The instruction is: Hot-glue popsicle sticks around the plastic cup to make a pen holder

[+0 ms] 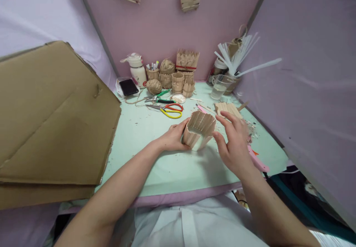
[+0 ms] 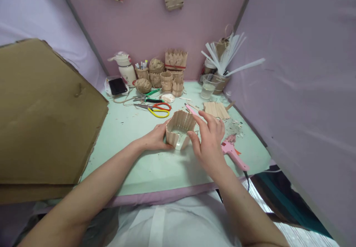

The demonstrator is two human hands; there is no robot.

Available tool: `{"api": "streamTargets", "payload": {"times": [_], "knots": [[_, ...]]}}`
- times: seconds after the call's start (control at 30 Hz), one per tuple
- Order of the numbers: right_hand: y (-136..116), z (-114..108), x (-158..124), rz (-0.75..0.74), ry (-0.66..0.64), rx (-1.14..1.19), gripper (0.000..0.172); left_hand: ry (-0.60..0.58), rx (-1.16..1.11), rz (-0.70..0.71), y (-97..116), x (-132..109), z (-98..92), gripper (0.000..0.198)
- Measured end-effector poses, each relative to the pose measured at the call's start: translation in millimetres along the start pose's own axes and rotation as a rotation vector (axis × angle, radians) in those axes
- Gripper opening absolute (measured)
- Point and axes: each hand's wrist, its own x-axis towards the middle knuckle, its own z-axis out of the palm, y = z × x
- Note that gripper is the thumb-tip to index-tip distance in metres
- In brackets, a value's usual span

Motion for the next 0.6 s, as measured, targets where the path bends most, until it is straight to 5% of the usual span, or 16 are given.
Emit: {"api": "streamTargets", "payload": {"times": [0.27, 0.47, 0.6], "knots": [[30, 17, -28, 0.162, -0.022, 0.149, 0.05, -0.038, 0.046, -0.037, 0, 0, -2.3, 0.115], [28, 31, -33, 0.178, -0.237, 0.33, 0.117, -0.017, 0.01, 0.01, 6, 3, -5.0, 0.107], [23, 41, -28, 0.217, -0.201, 0.477, 0.12, -0.04, -0.051, 0.027, 4, 4, -8.5, 0.111]]}}
